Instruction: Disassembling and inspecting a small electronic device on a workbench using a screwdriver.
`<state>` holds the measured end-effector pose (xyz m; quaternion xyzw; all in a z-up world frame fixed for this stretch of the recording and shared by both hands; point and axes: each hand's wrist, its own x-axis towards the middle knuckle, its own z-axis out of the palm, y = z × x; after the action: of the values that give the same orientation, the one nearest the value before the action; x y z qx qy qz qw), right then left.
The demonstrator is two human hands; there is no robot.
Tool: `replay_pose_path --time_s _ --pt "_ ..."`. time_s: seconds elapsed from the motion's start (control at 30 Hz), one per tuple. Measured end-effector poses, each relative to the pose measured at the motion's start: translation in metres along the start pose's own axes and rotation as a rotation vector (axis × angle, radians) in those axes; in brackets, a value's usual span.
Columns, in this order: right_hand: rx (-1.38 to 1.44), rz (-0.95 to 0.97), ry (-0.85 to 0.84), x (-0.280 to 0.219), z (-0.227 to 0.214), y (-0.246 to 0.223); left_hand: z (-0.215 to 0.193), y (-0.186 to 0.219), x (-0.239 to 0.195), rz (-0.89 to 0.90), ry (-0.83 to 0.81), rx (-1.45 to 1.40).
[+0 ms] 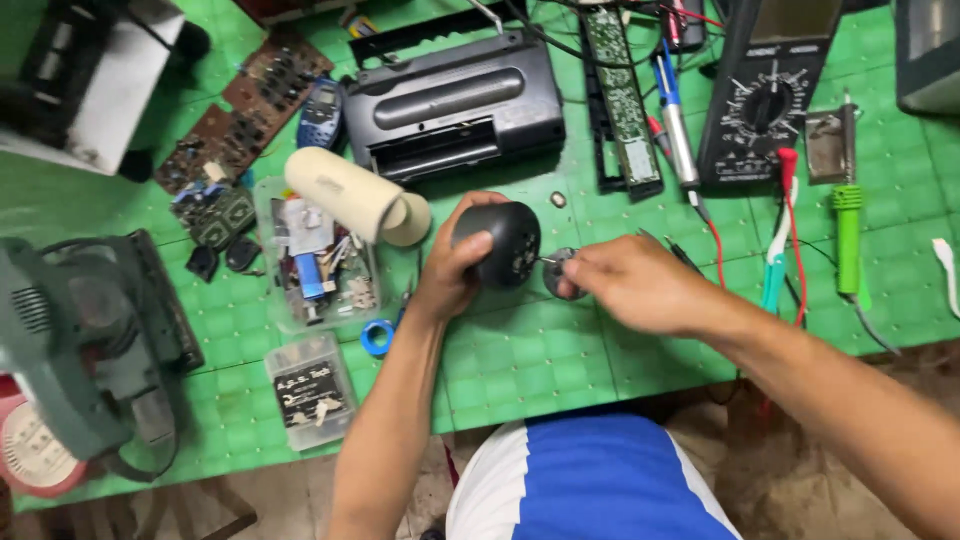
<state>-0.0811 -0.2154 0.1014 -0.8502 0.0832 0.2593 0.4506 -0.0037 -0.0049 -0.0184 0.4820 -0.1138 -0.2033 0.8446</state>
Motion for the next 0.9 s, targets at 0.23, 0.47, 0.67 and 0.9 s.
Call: replay_pose_path --time_s 0.23,0.47,0.67,0.9 --pt "0.033 0.072 -0.045 0.002 0.006 0.009 0.013 0.036 -0.006 0.002 -0.026 0.133" --pt "-1.172 -0.948 0.595 0.012 0.019 0.055 0.014 0.042 -0.008 0.000 0.013 0.136" --pt "-0.243 -0.118 0.140 0.006 0.005 0.017 0.016 0.050 -0.011 -0.010 -0.027 0.292" --pt "-0.344 -0.130 0.226 0.012 0.014 0.022 0.012 0.048 -0.012 -0.051 -0.013 0.352"
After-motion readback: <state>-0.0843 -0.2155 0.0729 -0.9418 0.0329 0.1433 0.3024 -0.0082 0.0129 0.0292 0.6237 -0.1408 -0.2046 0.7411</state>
